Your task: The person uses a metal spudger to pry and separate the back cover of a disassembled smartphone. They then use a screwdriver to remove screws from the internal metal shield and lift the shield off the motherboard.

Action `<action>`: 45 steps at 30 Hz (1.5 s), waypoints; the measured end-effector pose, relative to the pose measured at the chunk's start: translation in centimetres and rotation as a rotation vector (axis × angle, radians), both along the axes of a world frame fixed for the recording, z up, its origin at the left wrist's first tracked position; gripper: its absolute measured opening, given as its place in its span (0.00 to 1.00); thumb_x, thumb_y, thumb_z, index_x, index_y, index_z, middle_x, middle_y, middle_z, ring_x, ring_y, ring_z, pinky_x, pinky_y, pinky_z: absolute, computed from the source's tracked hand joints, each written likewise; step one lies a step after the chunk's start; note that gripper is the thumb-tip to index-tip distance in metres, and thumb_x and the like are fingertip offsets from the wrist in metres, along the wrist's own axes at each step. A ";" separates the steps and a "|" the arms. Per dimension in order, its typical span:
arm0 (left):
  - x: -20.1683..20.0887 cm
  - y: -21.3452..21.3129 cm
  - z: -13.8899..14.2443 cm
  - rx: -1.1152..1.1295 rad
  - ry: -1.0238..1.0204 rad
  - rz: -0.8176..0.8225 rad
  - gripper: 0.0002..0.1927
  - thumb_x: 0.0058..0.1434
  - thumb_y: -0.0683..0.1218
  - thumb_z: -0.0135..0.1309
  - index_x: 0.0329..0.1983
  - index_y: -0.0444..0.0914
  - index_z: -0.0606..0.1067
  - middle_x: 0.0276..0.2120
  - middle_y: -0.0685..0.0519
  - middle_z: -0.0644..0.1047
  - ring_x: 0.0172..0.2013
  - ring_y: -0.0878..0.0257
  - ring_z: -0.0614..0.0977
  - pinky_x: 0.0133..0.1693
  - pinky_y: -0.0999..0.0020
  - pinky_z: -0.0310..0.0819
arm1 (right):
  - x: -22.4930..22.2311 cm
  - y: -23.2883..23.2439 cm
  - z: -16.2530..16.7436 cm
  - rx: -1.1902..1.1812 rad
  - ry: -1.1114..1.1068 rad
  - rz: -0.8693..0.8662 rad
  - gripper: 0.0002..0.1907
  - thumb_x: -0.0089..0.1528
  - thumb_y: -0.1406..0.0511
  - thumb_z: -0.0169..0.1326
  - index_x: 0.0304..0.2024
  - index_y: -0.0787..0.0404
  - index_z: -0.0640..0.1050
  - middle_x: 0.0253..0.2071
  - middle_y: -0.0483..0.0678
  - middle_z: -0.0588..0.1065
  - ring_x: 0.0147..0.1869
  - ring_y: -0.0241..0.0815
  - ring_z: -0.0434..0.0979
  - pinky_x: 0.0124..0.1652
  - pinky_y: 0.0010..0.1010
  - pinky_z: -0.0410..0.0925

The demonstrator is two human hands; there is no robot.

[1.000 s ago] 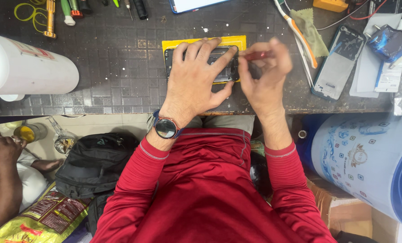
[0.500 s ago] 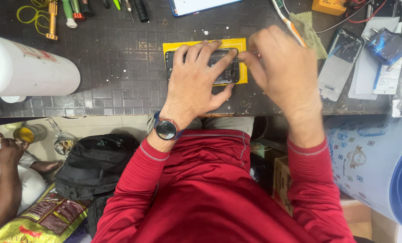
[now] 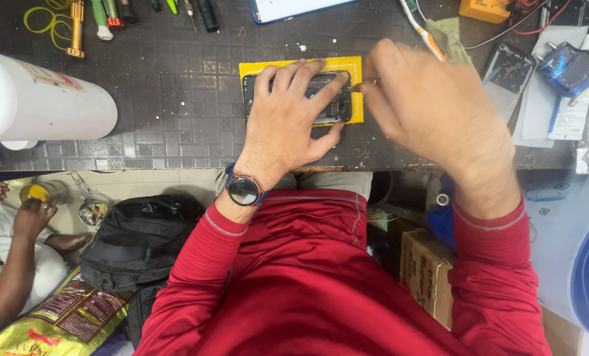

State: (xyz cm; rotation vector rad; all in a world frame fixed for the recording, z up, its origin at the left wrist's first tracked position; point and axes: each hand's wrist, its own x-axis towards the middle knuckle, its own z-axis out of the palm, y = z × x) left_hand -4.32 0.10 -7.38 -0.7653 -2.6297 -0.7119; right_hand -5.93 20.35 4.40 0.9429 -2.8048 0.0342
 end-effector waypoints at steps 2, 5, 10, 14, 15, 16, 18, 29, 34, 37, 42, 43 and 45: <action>0.0 0.0 0.0 0.002 0.001 -0.001 0.33 0.57 0.59 0.63 0.65 0.48 0.73 0.61 0.47 0.71 0.60 0.50 0.71 0.61 0.49 0.60 | -0.1 0.1 0.1 -0.062 -0.120 0.014 0.12 0.69 0.61 0.57 0.46 0.63 0.72 0.27 0.50 0.75 0.30 0.53 0.78 0.28 0.41 0.69; 0.0 -0.1 0.0 0.000 0.005 0.000 0.33 0.57 0.59 0.63 0.66 0.47 0.73 0.61 0.47 0.71 0.60 0.50 0.71 0.61 0.49 0.60 | -0.4 -0.1 0.1 0.094 0.008 -0.043 0.16 0.69 0.57 0.59 0.42 0.62 0.72 0.25 0.50 0.75 0.27 0.53 0.78 0.25 0.42 0.68; 0.0 0.0 0.0 -0.001 0.008 0.001 0.33 0.57 0.59 0.63 0.65 0.48 0.73 0.61 0.48 0.71 0.60 0.50 0.71 0.61 0.49 0.59 | -0.8 -0.1 0.2 0.147 0.029 -0.087 0.18 0.68 0.52 0.58 0.39 0.59 0.72 0.27 0.49 0.75 0.30 0.50 0.79 0.27 0.40 0.70; 0.1 0.0 0.0 0.003 0.000 0.000 0.33 0.57 0.59 0.63 0.66 0.47 0.73 0.61 0.47 0.71 0.61 0.50 0.71 0.61 0.49 0.59 | -0.7 0.3 0.3 0.000 -0.066 -0.002 0.11 0.69 0.60 0.56 0.45 0.61 0.75 0.29 0.48 0.77 0.32 0.51 0.79 0.30 0.39 0.70; 0.1 0.1 0.0 0.000 0.004 0.001 0.33 0.57 0.59 0.63 0.65 0.48 0.73 0.61 0.47 0.71 0.61 0.50 0.71 0.61 0.49 0.59 | -0.7 0.3 0.3 0.090 -0.065 -0.058 0.13 0.70 0.57 0.57 0.43 0.60 0.74 0.29 0.49 0.77 0.31 0.52 0.79 0.29 0.41 0.71; 0.1 0.0 0.0 -0.004 0.008 0.004 0.33 0.57 0.59 0.63 0.65 0.48 0.73 0.61 0.47 0.71 0.61 0.50 0.71 0.61 0.49 0.59 | -0.7 0.2 0.1 0.179 -0.064 -0.112 0.16 0.70 0.54 0.57 0.42 0.60 0.74 0.28 0.50 0.77 0.30 0.53 0.79 0.28 0.42 0.71; 0.1 -0.1 0.0 -0.001 0.006 0.003 0.33 0.57 0.59 0.63 0.65 0.47 0.73 0.61 0.47 0.71 0.61 0.50 0.71 0.62 0.49 0.59 | -0.6 0.2 0.0 0.239 -0.061 -0.145 0.18 0.70 0.51 0.57 0.40 0.59 0.74 0.28 0.51 0.77 0.31 0.54 0.80 0.29 0.44 0.71; 0.1 -0.1 0.1 0.004 0.008 0.005 0.33 0.57 0.59 0.63 0.65 0.48 0.73 0.61 0.47 0.71 0.60 0.50 0.71 0.62 0.49 0.59 | -1.0 -0.2 -0.1 0.266 -0.107 -0.204 0.20 0.70 0.49 0.57 0.40 0.59 0.73 0.27 0.53 0.76 0.31 0.58 0.79 0.28 0.47 0.70; 0.1 -0.1 0.2 0.007 0.002 0.000 0.32 0.57 0.59 0.63 0.65 0.47 0.73 0.61 0.47 0.71 0.60 0.50 0.71 0.62 0.49 0.59 | -0.8 0.1 -0.2 -0.001 -0.029 -0.045 0.14 0.69 0.58 0.57 0.41 0.62 0.72 0.32 0.52 0.76 0.34 0.54 0.79 0.31 0.43 0.69; 0.1 -0.1 0.2 0.007 -0.009 -0.002 0.33 0.57 0.59 0.63 0.65 0.47 0.73 0.60 0.47 0.71 0.60 0.50 0.71 0.61 0.49 0.59 | -0.7 0.0 -0.1 0.009 -0.019 -0.008 0.13 0.70 0.58 0.58 0.44 0.61 0.74 0.31 0.50 0.77 0.33 0.51 0.79 0.30 0.39 0.69; 0.1 -0.1 0.2 0.004 -0.003 -0.001 0.33 0.57 0.59 0.63 0.65 0.48 0.73 0.61 0.47 0.71 0.60 0.50 0.71 0.62 0.49 0.59 | -0.5 -0.6 0.3 0.296 -0.103 -0.226 0.18 0.70 0.50 0.58 0.41 0.56 0.73 0.27 0.50 0.77 0.30 0.53 0.79 0.28 0.44 0.70; 0.1 -0.1 0.2 0.005 -0.004 0.003 0.33 0.57 0.59 0.63 0.65 0.48 0.73 0.61 0.47 0.71 0.60 0.50 0.71 0.62 0.49 0.59 | -0.5 -0.5 0.3 0.313 -0.111 -0.234 0.19 0.70 0.49 0.58 0.41 0.56 0.73 0.28 0.50 0.77 0.30 0.53 0.79 0.29 0.44 0.70; 0.1 -0.1 0.2 0.006 -0.007 0.004 0.33 0.57 0.59 0.62 0.65 0.48 0.73 0.61 0.48 0.71 0.60 0.50 0.71 0.62 0.49 0.59 | -0.5 -0.3 0.2 0.207 -0.094 -0.172 0.17 0.68 0.52 0.59 0.43 0.57 0.73 0.31 0.51 0.77 0.33 0.54 0.80 0.31 0.44 0.70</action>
